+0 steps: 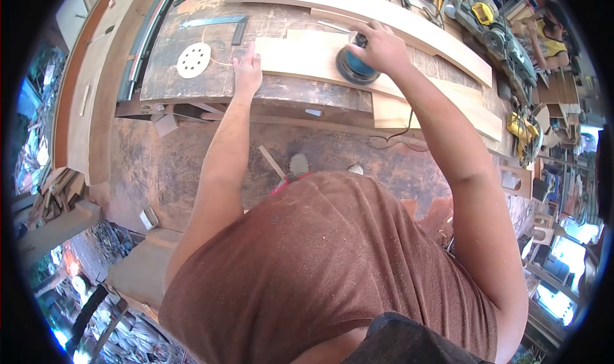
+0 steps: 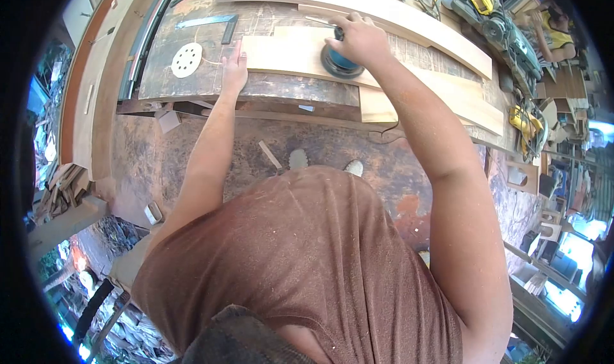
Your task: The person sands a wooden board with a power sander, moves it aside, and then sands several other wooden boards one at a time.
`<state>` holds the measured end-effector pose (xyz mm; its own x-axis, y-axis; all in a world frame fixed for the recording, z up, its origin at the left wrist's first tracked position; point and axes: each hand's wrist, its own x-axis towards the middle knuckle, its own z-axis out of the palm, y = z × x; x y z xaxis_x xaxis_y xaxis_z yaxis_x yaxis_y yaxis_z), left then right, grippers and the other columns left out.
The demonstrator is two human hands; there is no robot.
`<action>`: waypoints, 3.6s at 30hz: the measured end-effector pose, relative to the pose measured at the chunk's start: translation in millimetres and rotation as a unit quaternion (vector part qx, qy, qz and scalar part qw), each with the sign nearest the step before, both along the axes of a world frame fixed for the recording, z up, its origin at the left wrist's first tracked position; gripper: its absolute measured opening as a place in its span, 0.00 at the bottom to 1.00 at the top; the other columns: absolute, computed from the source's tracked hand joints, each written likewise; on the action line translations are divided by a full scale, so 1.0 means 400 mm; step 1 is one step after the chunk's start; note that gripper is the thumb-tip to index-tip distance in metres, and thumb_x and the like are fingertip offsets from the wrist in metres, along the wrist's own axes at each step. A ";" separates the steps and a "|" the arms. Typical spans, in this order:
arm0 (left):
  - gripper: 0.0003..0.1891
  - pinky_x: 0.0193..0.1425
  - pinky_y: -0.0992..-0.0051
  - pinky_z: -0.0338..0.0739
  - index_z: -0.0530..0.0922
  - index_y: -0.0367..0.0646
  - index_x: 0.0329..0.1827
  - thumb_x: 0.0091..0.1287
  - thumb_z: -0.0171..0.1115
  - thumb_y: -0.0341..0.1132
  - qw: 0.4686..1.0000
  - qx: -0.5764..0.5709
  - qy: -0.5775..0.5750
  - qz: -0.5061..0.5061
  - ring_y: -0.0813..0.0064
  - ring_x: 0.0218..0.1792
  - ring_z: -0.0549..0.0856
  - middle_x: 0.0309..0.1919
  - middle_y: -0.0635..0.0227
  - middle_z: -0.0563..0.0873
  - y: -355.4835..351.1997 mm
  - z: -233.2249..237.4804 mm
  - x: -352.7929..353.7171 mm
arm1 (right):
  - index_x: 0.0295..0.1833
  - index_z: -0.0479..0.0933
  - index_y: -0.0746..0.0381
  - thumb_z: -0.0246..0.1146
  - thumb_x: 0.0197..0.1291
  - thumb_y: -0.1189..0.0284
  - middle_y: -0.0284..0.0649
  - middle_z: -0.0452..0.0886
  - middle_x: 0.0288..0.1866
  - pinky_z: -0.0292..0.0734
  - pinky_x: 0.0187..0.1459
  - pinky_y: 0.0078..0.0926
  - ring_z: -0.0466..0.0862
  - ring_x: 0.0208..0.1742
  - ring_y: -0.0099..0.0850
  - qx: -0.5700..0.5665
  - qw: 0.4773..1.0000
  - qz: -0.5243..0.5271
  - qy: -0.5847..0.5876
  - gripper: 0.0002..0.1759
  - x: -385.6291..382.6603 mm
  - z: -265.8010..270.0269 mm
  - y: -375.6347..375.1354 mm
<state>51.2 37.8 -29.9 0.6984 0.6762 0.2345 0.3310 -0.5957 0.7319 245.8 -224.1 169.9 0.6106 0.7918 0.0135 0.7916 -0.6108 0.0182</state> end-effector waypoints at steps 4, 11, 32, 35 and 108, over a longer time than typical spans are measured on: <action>0.27 0.86 0.51 0.45 0.65 0.48 0.82 0.81 0.47 0.42 1.000 -0.002 0.011 -0.005 0.58 0.72 0.77 0.72 0.56 0.78 -0.005 0.008 -0.004 | 0.74 0.72 0.35 0.61 0.65 0.35 0.37 0.78 0.70 0.84 0.65 0.45 0.78 0.71 0.43 0.027 0.999 0.043 -0.016 0.35 -0.042 -0.002 0.091; 0.27 0.86 0.52 0.46 0.66 0.48 0.82 0.81 0.46 0.41 1.000 0.005 -0.005 -0.012 0.53 0.73 0.75 0.73 0.55 0.77 0.007 -0.011 0.000 | 0.63 0.76 0.44 0.66 0.64 0.40 0.36 0.81 0.65 0.82 0.61 0.44 0.80 0.68 0.43 0.087 0.995 0.046 0.011 0.30 -0.041 -0.020 0.116; 0.35 0.69 0.69 0.77 0.56 0.35 0.83 0.75 0.58 0.32 0.981 -0.159 -0.110 -0.035 0.65 0.64 0.87 0.60 0.47 0.87 -0.020 0.031 -0.154 | 0.69 0.72 0.48 0.61 0.70 0.45 0.44 0.80 0.66 0.83 0.59 0.47 0.84 0.64 0.47 0.059 0.996 0.070 0.001 0.29 -0.109 -0.023 0.289; 0.39 0.67 0.68 0.79 0.55 0.34 0.83 0.70 0.58 0.30 0.983 -0.123 -0.134 -0.036 0.61 0.62 0.88 0.59 0.48 0.88 0.001 -0.033 -0.141 | 0.68 0.73 0.46 0.62 0.69 0.46 0.42 0.80 0.67 0.82 0.62 0.47 0.81 0.67 0.49 0.047 0.995 0.082 0.028 0.27 -0.144 -0.006 0.354; 0.33 0.61 0.65 0.80 0.75 0.39 0.71 0.68 0.70 0.49 0.876 0.241 0.114 -0.401 0.60 0.53 0.89 0.54 0.52 0.90 -0.841 0.369 0.666 | 0.71 0.68 0.63 0.74 0.56 0.68 0.53 0.76 0.66 0.69 0.71 0.38 0.77 0.69 0.45 0.366 0.802 -0.471 -0.014 0.39 -0.008 0.008 -1.753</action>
<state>317.6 -298.7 117.5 0.9695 -0.1938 0.1502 -0.2315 -0.9252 0.3006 242.7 -925.3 173.2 0.9250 -0.2479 0.2880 -0.0227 -0.7925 -0.6094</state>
